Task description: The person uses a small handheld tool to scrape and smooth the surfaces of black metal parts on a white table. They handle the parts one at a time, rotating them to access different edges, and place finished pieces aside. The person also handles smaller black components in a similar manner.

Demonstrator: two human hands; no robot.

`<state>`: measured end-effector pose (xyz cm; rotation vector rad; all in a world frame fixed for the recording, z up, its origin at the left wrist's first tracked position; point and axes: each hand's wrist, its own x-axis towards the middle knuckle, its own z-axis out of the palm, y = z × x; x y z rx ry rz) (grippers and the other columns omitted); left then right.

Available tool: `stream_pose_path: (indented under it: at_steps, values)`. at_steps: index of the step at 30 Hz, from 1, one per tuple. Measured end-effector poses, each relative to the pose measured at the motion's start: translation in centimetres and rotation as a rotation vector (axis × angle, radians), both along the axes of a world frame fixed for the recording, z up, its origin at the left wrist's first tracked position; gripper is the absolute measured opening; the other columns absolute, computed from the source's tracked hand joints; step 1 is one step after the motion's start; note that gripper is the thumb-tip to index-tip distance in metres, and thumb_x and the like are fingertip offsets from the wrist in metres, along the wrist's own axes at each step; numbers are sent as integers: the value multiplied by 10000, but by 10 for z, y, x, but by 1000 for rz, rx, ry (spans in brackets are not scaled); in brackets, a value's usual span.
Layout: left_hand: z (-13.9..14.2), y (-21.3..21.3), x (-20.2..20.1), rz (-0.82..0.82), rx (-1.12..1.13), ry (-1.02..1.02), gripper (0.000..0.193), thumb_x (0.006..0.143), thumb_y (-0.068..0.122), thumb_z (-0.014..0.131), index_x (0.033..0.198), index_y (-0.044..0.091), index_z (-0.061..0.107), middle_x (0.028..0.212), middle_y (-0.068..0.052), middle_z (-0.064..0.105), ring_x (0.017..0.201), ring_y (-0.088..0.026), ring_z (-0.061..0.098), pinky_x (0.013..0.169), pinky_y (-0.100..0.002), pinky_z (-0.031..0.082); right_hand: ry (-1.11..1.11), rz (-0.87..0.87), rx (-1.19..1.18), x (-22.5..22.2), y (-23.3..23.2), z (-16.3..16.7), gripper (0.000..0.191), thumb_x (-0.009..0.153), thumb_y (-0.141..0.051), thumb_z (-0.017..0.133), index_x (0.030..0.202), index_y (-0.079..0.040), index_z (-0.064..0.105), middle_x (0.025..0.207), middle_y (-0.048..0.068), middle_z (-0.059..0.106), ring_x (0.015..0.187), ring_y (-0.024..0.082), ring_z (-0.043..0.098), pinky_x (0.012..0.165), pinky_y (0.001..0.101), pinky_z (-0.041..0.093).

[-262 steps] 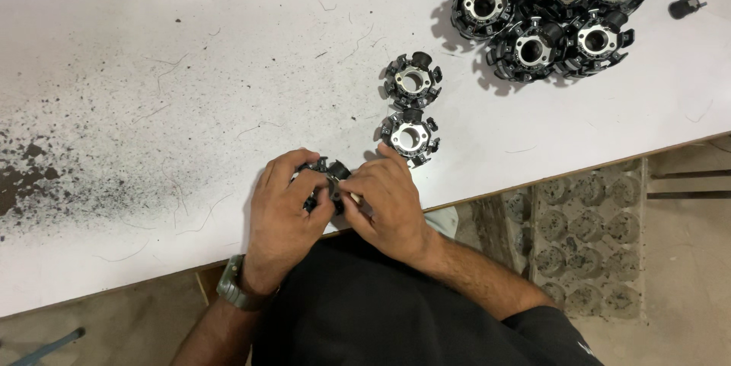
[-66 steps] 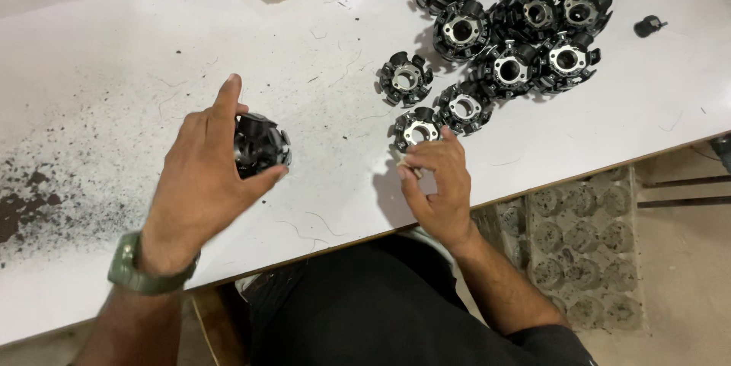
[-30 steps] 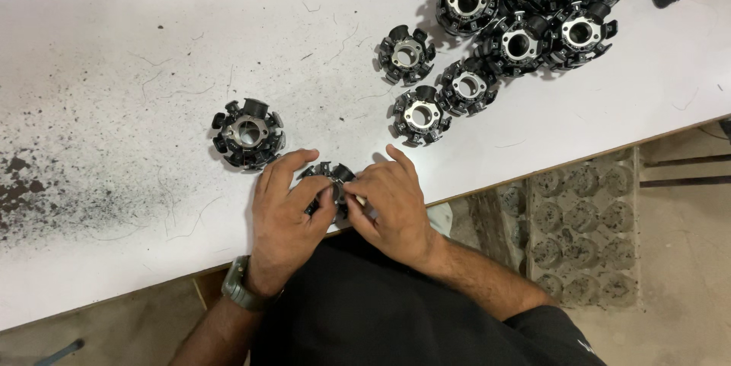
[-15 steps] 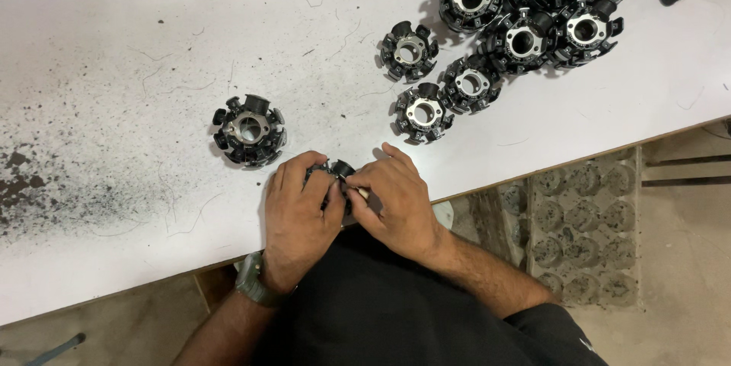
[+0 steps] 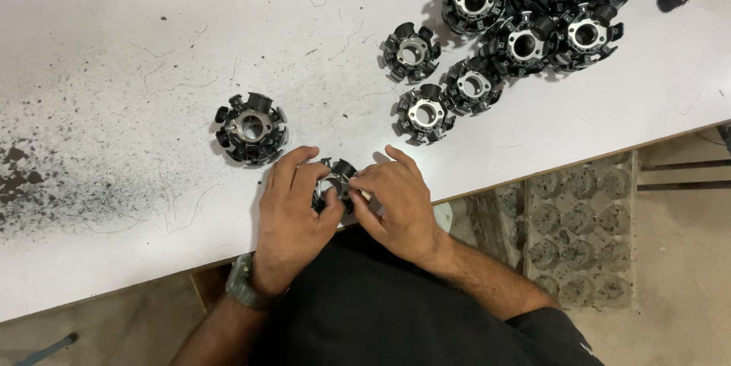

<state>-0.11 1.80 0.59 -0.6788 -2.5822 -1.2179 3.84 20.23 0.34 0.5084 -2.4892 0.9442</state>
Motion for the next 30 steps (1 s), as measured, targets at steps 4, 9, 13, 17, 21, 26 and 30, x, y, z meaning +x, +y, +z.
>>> stream_pose_path:
  at_steps: [4, 9, 13, 17, 21, 26, 30]
  values:
    - [7, -6, -3, -60, -102, 49, 255, 834, 112, 748, 1070, 40, 684, 1308, -150, 591, 1178, -355, 594, 947, -477, 515, 11, 21, 6, -2, 1, -2, 282, 848, -23, 797, 1093, -60, 662, 977, 67, 693, 982, 234, 690, 1149, 544, 444]
    - [8, -6, -3, -88, -164, 89, 194, 861, 131, 756, 1022, 48, 687, 1308, -126, 602, 1165, -330, 603, 947, -466, 505, 25, 10, 10, 0, -2, -3, 289, 835, -10, 799, 1083, -62, 659, 970, 64, 684, 975, 233, 685, 1147, 533, 455]
    - [6, -5, -4, -74, -147, 42, 147, 868, 117, 749, 990, 63, 687, 1281, -87, 639, 1168, -299, 628, 949, -449, 517, 40, 3, -15, 0, -2, -3, 290, 841, -11, 804, 1086, -64, 658, 979, 65, 685, 972, 232, 683, 1134, 522, 464]
    - [5, -6, -4, -84, -124, 26, 190, 832, 130, 762, 988, 53, 686, 1254, -114, 639, 1150, -322, 626, 935, -464, 513, 49, 14, -19, 0, -1, -5, 299, 840, -13, 805, 1094, -64, 657, 977, 56, 688, 977, 225, 691, 1142, 530, 463]
    - [2, -6, -3, -57, -131, -7, 227, 824, 158, 780, 1011, 53, 707, 1262, -122, 643, 1137, -332, 630, 925, -471, 510, 53, 5, -15, -1, -2, -10, 301, 842, -17, 811, 1096, -67, 657, 968, 50, 685, 982, 219, 690, 1138, 525, 463]
    - [0, -8, -3, -32, -88, -3, 163, 872, 119, 768, 1024, 71, 735, 1293, -89, 657, 1147, -286, 644, 966, -446, 517, 58, 29, 13, -3, -3, -10, 303, 853, -20, 815, 1101, -69, 649, 974, 52, 678, 978, 212, 679, 1147, 533, 450]
    - [1, -10, -5, -33, -29, 107, 178, 821, 76, 764, 996, 64, 731, 1289, -111, 641, 1190, -322, 611, 989, -459, 505, 53, 30, 24, -2, -4, -6, 297, 847, -22, 808, 1094, -64, 650, 971, 61, 679, 986, 232, 678, 1148, 539, 443]
